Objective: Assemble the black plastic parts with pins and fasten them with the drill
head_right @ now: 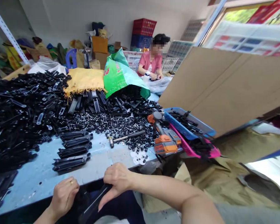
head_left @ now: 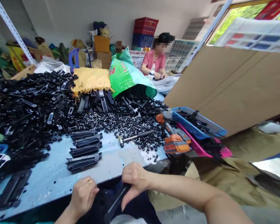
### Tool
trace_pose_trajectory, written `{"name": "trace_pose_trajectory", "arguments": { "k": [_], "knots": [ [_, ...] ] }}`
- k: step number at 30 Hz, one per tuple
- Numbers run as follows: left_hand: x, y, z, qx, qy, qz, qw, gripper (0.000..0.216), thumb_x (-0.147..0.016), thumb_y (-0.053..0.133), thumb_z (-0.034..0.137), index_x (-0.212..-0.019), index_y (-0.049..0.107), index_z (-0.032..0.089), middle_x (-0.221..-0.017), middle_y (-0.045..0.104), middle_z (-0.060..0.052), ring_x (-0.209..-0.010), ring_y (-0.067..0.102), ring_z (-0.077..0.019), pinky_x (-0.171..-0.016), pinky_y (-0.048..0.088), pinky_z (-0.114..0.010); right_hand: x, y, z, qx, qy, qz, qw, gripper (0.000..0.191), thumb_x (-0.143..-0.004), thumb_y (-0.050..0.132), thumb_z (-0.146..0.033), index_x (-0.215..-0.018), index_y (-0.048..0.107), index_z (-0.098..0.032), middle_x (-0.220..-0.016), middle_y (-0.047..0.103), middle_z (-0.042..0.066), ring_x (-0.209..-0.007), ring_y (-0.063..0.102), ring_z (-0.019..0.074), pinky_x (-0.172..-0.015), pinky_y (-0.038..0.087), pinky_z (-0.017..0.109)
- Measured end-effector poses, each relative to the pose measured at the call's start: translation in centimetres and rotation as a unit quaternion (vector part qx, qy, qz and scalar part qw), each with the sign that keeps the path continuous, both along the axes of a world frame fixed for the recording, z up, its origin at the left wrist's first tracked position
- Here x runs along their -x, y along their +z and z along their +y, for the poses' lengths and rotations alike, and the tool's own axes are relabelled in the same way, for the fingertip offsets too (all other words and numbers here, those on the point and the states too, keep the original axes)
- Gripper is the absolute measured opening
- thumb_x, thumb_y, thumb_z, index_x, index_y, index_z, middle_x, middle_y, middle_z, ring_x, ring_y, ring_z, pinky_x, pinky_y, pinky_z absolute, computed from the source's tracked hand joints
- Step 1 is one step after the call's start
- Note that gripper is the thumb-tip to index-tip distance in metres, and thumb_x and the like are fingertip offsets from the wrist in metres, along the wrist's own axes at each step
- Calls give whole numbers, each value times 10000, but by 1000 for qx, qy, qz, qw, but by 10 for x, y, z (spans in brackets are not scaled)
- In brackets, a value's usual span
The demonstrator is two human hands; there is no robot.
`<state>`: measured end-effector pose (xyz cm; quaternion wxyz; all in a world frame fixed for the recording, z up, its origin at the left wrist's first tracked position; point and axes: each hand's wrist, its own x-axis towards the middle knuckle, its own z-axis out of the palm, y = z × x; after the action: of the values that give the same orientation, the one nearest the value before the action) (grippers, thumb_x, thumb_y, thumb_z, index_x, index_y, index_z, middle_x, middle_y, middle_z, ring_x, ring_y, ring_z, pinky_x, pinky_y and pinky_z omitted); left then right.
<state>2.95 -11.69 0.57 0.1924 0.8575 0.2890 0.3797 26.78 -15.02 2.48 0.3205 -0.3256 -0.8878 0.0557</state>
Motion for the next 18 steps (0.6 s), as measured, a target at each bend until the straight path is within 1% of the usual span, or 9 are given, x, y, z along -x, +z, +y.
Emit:
{"name": "trace_pose_trajectory", "arguments": {
  "k": [3, 5, 7, 9, 10, 12, 13, 15, 18],
  "knots": [
    [3, 22, -26, 104, -11, -92, 990, 434, -826, 257, 368, -528, 569, 315, -398, 462, -21, -369, 435, -191, -365, 320, -358, 22, 9, -14, 85, 68, 72, 991, 676, -535, 418, -875, -472, 327, -208, -386, 309, -73, -362, 325, 58, -391, 225, 234],
    [7, 36, -40, 136, -28, -123, 983, 447, -834, 258, 416, -552, 593, 330, -388, 465, -11, -355, 422, -187, -364, 309, -364, 37, 6, -20, 134, 97, 95, 982, 687, -478, 418, -896, -478, 307, -218, -376, 309, -73, -354, 326, 60, -391, 235, 237],
    [10, 47, -45, 160, -53, -112, 979, 476, -864, 245, 410, -567, 604, 313, -407, 485, -16, -380, 445, -181, -391, 331, -361, 48, 0, -22, 165, 119, 115, 972, 697, -466, 373, -919, -482, 307, -226, -364, 317, -64, -349, 334, 73, -386, 240, 245],
    [13, 51, -39, 189, -59, -75, 977, 518, -899, 211, 382, -568, 595, 273, -448, 518, -29, -428, 489, -169, -440, 380, -342, 51, -5, -19, 190, 128, 128, 965, 703, -537, 258, -925, -496, 337, -228, -373, 354, -41, -363, 362, 93, -391, 258, 250],
    [15, 50, -32, 201, -45, -52, 977, 532, -913, 200, 366, -562, 583, 252, -470, 536, -34, -448, 510, -159, -464, 401, -323, 50, -6, -15, 204, 122, 124, 963, 713, -598, 179, -907, -513, 369, -225, -393, 388, -25, -382, 387, 103, -401, 275, 250],
    [20, 43, -13, 213, -7, 33, 977, 535, -930, 227, 366, -543, 567, 220, -489, 564, -36, -465, 542, -146, -494, 424, -286, 44, -4, -3, 227, 85, 88, 966, 754, -722, 27, -818, -569, 442, -207, -461, 462, 10, -442, 444, 118, -442, 312, 246],
    [23, 38, -3, 197, 17, 80, 977, 554, -935, 231, 376, -525, 563, 209, -484, 568, -40, -469, 555, -148, -504, 426, -275, 40, -1, 3, 232, 51, 53, 970, 764, -768, 0, -770, -598, 473, -194, -501, 495, 25, -476, 471, 123, -468, 325, 244],
    [29, 27, 14, 137, 110, 190, 966, 565, -927, 272, 424, -530, 595, 184, -491, 585, -65, -489, 586, -175, -500, 416, -274, 34, 8, 15, 229, -28, -57, 971, 730, -821, 67, -724, -644, 514, -175, -562, 542, 48, -520, 504, 132, -507, 325, 244],
    [30, 15, 25, 73, 207, 325, 920, 606, -913, 281, 481, -585, 657, 138, -546, 629, -120, -540, 627, -239, -491, 407, -290, 36, 20, 24, 212, -134, -247, 936, 651, -826, 229, -704, -756, 574, -156, -638, 586, 86, -582, 540, 165, -552, 323, 261]
  ]
}}
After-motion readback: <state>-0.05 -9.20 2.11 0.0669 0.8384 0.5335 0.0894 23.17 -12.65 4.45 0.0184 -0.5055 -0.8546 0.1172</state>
